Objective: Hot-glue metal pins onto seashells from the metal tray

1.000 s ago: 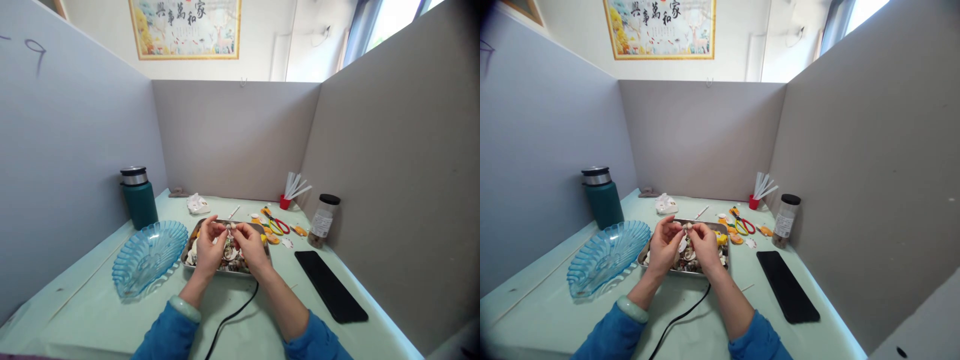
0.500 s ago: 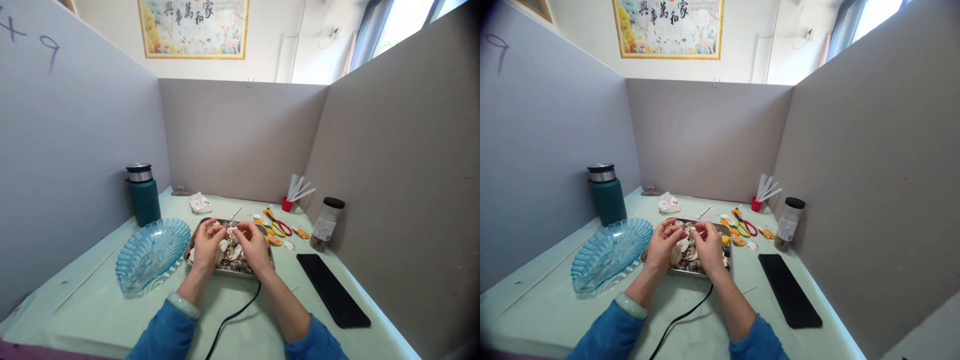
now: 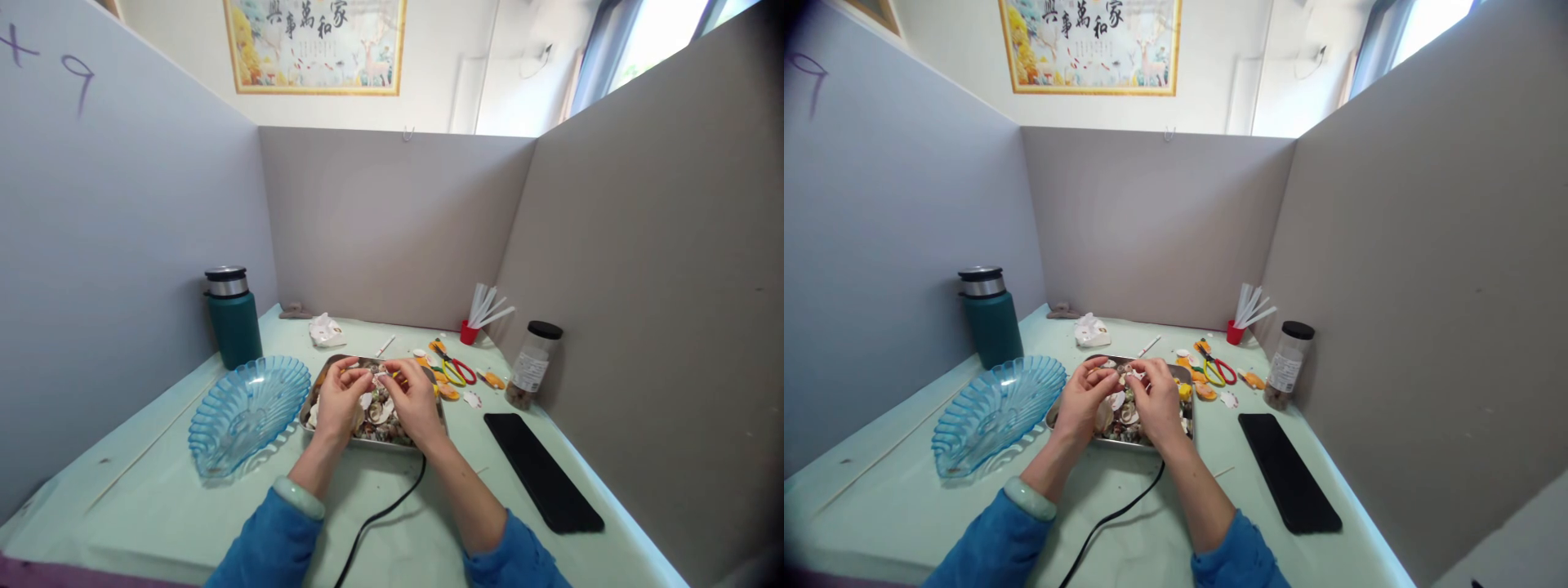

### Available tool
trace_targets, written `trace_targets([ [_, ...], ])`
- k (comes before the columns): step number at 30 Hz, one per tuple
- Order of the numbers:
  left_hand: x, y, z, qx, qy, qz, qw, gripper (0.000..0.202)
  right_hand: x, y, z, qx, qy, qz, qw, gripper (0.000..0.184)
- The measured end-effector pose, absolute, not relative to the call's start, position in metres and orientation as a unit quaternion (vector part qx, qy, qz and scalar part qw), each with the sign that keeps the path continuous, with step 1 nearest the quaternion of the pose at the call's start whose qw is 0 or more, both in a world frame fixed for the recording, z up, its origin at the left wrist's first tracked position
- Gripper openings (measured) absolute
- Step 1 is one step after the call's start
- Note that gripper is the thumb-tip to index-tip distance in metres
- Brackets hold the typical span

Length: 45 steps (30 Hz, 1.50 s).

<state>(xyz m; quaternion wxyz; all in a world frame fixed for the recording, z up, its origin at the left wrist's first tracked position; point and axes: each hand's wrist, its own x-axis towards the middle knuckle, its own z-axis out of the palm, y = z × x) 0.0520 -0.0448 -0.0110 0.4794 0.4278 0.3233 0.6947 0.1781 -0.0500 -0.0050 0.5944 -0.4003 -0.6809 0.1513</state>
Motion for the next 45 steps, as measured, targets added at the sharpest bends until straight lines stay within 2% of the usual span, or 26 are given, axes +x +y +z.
trace_targets([
  [7,0.051,-0.047,-0.009,0.466,0.312,0.699,0.444,0.045,0.180,-0.047,-0.008,-0.405,-0.682,0.148,0.591,0.014],
  [45,0.052,-0.047,-0.009,0.486,0.307,0.697,0.428,0.041,0.176,-0.042,-0.016,-0.408,-0.683,0.164,0.583,0.017],
])
